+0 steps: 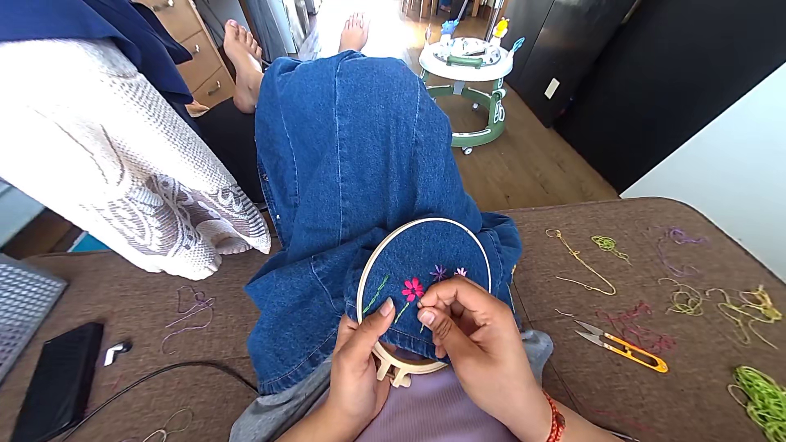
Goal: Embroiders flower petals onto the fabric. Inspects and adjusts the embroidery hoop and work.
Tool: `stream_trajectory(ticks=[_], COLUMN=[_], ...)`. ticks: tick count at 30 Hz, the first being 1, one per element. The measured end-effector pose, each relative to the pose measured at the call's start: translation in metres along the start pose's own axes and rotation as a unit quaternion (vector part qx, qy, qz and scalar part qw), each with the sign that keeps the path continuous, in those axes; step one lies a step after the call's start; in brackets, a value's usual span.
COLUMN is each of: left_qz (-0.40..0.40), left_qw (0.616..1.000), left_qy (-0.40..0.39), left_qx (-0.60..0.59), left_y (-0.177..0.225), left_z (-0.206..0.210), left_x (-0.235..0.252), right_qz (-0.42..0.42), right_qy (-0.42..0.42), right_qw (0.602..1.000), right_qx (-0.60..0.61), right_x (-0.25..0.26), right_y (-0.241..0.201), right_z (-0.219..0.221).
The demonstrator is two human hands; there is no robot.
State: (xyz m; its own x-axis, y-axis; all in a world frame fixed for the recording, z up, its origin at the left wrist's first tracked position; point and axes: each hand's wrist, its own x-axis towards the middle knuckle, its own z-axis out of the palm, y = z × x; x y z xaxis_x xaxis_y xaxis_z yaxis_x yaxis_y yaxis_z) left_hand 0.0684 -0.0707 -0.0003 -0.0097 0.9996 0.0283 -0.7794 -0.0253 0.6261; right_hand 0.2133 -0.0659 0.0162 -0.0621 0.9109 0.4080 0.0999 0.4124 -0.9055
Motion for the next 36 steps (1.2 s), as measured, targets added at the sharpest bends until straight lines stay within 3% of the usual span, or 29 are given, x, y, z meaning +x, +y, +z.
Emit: stream_trajectory(ticks=[12,16,22,26,31,36], left_qz=[0.053,0.105,0.157,0.141,0.054,0.024], left_qw=[0.997,0.988,0.97,0.974,0.997,0.999], left_qy=[-0.049,-0.093,-0.137,-0.138,-0.031,0.006], left_qx=[0.013,0.062,0.127,0.112,0.042,0.045], left_y=[-0.003,-0.006,-0.006,-0.006,-0.002,0.002], left_z=[-0.002,-0.004,-0.005,-0.006,-0.001,0.004], left_x=[-0.001,-0.001,-0.001,0.0,0.002,0.005], right_qz=[-0.021,-0.043,-0.114,-0.166,-0.073,-0.035], right_qy=[0.026,0.03,-0.009,-0.032,-0.065,-0.088], right_qw=[0.999,0.998,0.98,0.985,0.991,0.982], right_qx=[0.015,0.035,-0.163,-0.028,0.094,0.161], right_x=[0.0,0.005,0.018,0.025,0.026,0.018], right_y=[0.001,-0.005,-0.022,-0.041,-0.052,-0.047], right_z=[0.004,0.002,-0.01,-0.012,-0.02,-0.022])
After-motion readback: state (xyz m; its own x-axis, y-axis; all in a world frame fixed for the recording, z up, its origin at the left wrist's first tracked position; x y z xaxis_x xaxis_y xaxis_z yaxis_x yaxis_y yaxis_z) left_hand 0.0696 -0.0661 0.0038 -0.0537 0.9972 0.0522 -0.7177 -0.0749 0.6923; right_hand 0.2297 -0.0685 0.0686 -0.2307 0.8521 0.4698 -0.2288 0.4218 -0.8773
